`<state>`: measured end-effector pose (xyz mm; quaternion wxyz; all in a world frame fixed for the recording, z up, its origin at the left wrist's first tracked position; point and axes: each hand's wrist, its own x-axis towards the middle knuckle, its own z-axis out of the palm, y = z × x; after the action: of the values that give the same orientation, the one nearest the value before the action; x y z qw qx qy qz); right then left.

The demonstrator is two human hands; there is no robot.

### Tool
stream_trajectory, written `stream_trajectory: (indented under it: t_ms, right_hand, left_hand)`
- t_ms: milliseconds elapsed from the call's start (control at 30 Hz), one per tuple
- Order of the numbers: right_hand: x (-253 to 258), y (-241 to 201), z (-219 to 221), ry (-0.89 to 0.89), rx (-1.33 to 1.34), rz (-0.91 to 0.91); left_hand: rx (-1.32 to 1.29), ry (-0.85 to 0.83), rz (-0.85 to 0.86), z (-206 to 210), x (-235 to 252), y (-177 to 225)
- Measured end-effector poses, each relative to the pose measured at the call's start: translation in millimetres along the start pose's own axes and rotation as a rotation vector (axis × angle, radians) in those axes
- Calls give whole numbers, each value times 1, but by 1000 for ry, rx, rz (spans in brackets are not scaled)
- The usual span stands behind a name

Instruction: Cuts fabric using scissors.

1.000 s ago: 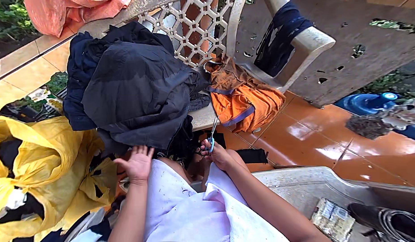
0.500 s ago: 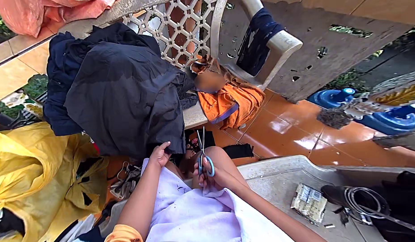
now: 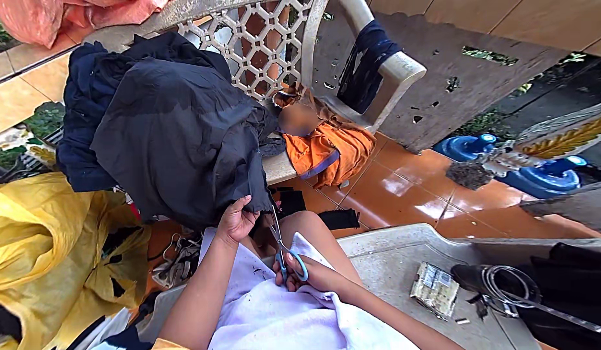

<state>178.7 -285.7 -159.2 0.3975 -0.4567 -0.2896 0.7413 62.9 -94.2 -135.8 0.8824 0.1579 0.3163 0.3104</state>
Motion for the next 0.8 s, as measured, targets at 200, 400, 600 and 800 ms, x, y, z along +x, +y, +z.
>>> stream_trajectory:
  t_ms: [200,400,600,800]
  right_hand:
    - [8,-9,-5,74,-55,0]
    - [12,-17,-6,172,-20,7]
    - [11,-16,-4,250,18,-1]
    - [8,-15,0,324,43,-27]
  left_hand:
    - [-11,-32,-10,-11,-2,-5]
    - [-4,-31,-19,-15,-1,-6]
    - [7,5,-17,-13,0,-7]
    - [-1,54,-47,-9,0,-10]
